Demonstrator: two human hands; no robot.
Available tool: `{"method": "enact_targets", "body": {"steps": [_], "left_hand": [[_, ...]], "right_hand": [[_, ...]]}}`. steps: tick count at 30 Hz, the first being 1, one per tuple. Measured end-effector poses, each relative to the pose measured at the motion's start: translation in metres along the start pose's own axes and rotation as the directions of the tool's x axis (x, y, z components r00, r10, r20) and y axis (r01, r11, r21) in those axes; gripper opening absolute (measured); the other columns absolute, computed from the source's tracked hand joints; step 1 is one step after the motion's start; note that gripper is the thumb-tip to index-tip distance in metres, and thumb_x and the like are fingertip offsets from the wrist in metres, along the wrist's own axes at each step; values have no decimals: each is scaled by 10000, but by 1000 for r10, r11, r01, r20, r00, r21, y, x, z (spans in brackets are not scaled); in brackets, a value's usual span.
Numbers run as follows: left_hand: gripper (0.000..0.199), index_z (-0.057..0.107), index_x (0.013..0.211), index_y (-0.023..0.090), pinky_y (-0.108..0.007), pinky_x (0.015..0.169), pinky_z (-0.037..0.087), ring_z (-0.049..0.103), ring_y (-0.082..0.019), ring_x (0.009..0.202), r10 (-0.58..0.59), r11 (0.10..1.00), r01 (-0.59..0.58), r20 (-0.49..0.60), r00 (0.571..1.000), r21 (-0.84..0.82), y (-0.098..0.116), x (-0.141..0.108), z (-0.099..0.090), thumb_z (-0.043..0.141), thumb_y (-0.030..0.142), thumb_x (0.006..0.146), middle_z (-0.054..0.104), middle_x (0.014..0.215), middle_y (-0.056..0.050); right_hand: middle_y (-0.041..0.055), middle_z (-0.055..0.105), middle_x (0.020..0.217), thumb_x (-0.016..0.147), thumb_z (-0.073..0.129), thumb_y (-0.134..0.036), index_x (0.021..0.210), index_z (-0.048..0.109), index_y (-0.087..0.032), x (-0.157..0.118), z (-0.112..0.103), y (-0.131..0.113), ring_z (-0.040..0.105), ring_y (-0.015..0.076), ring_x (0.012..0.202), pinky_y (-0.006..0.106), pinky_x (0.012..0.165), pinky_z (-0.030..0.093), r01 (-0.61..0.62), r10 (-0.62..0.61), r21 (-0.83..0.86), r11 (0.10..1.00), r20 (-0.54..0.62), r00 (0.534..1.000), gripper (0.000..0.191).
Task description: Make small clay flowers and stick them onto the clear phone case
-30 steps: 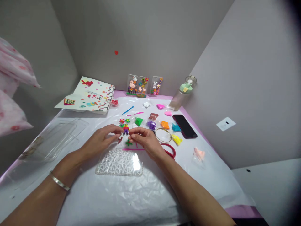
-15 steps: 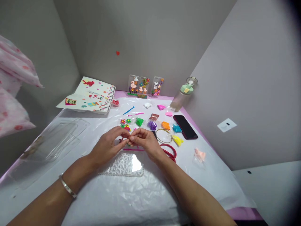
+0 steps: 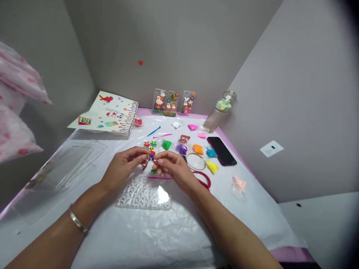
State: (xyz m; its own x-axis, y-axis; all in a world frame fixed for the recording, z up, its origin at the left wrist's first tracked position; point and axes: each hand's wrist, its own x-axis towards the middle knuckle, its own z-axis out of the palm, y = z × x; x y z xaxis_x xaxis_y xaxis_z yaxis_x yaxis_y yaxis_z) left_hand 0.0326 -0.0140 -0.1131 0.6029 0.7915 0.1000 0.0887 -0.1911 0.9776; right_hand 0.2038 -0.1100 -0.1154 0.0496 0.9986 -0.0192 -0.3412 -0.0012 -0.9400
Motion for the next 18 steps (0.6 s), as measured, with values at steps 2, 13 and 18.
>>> {"method": "enact_targets", "body": {"steps": [2,13,18], "left_hand": [[225,747,1018,228,-306,777,513,654,-177,784,-45,997,46,14,999,-60,-1,1,-1,684,374,859,728,855,-19],[253,756,1039,245,-337,866,530,692,-211,896,-103,990,114,126,987,-82,2,2,-2,724,375,824,766,974,-42],[199,689,827,212,-312,721,541,657,-172,661,-89,991,90,14,996,-99,9,0,-3,713,409,827,687,671,9]], "right_hand": [[16,725,810,805,762,-326,939,740,-198,1,-1,0,600,85,630,230,638,473,-11,12,31,999,-31,999,186],[-1,720,795,647,885,-275,844,763,-191,5,-3,-6,637,92,724,213,718,520,92,-38,205,974,-255,966,246],[-3,695,789,664,875,-292,803,726,-185,5,-2,-5,583,69,631,196,619,492,56,-7,199,978,-239,971,230]]}}
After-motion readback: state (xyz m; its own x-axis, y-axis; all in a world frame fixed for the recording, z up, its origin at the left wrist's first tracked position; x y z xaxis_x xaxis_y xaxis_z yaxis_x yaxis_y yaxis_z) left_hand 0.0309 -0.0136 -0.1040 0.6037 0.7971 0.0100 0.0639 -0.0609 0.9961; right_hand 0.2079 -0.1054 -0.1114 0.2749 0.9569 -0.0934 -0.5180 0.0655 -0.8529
